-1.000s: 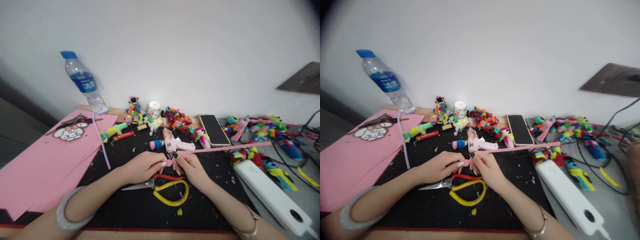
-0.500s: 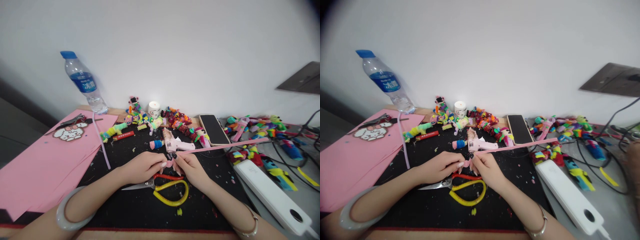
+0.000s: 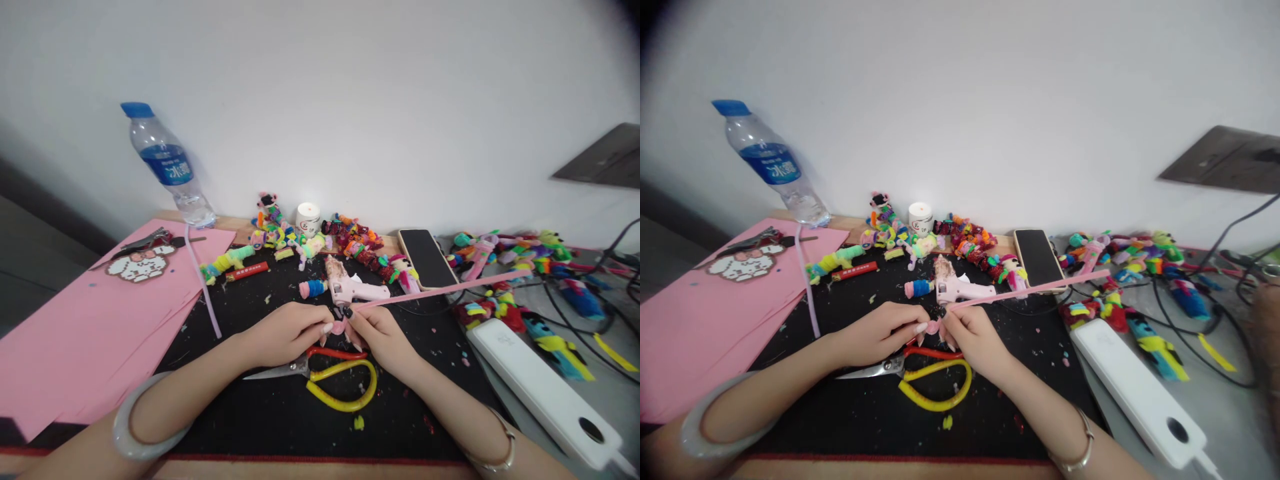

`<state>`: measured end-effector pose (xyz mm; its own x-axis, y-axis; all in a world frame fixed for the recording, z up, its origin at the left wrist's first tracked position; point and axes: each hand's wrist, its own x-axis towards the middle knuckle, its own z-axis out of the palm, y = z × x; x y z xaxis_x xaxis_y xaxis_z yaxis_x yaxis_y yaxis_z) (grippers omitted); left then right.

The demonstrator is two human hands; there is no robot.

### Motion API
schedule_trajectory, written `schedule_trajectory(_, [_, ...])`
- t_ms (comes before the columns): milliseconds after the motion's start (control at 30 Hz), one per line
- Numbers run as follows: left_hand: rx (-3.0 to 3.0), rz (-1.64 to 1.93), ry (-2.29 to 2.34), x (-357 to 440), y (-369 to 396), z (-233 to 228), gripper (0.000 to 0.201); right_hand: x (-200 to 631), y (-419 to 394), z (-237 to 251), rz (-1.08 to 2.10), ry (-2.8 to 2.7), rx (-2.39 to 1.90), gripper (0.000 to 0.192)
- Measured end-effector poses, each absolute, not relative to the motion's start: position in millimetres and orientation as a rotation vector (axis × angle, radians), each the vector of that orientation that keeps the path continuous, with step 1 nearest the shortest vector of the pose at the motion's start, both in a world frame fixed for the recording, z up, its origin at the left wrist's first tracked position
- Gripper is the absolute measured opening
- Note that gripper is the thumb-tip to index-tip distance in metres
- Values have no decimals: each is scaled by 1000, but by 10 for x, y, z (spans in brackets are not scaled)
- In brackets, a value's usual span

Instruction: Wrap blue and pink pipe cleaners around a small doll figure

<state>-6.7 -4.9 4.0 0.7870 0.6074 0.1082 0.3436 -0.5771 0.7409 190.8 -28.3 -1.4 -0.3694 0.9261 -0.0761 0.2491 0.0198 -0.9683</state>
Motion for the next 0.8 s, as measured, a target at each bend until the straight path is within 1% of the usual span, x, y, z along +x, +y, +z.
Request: schedule_trajectory(800, [2239, 475, 691, -67, -51, 47, 19, 1926, -291, -19, 1354, -1758, -1223, 41])
